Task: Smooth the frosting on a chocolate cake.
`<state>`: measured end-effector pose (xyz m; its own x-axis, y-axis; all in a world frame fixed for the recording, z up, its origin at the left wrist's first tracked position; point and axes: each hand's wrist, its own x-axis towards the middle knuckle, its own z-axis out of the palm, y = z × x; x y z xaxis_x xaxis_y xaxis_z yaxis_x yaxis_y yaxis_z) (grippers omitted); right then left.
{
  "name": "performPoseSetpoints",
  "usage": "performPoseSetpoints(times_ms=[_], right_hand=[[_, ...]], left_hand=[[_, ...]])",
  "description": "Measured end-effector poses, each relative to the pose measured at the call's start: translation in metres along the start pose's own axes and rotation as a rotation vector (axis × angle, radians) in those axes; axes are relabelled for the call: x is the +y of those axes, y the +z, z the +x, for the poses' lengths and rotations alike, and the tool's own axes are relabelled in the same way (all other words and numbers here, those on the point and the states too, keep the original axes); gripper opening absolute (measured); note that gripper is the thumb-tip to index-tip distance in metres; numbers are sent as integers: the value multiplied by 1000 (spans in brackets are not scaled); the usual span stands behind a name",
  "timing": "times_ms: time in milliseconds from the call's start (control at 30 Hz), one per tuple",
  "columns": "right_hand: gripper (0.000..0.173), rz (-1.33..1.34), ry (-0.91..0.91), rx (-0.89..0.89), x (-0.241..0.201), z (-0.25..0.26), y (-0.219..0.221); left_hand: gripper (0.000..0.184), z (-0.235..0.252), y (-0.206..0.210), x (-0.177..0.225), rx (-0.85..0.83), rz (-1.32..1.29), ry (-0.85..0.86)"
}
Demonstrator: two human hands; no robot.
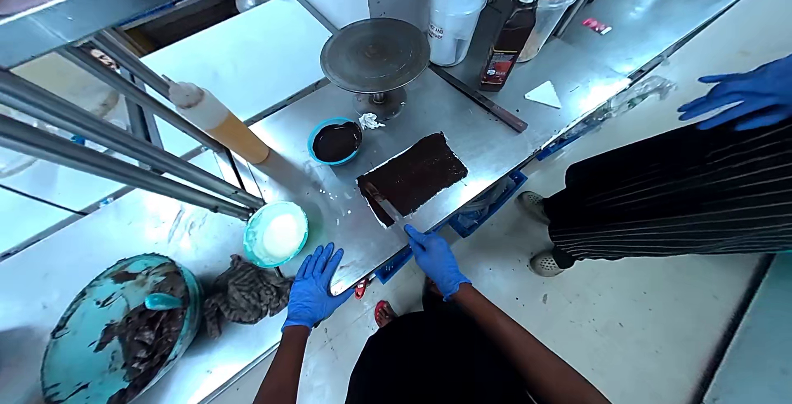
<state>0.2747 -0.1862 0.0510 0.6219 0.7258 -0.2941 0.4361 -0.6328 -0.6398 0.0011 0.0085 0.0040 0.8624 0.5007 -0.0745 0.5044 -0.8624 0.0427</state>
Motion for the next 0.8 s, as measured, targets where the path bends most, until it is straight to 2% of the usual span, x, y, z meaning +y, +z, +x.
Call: performPoseSetpoints(times_ms=[200,300,433,567,667,800], right_hand=[[47,-287,51,84,11,15,-17],[44,-308,65,172,32,29,-47],[46,-315,175,218,61,56,-103],[41,-241,111,270,94,73,-130],[39,-134,89,247,90,67,-122],[37,-65,23,226,65,38,-68]], left_hand=[[104,0,-3,2,10,-1,1],[105,-1,-2,1,18,7,0],[106,-1,-2,3,-6,7,-2],[106,-1,-3,3,-1,-14,-4],[106,-1,-3,3,-3,-11,0],[106,0,-1,2,-1,-6,3]])
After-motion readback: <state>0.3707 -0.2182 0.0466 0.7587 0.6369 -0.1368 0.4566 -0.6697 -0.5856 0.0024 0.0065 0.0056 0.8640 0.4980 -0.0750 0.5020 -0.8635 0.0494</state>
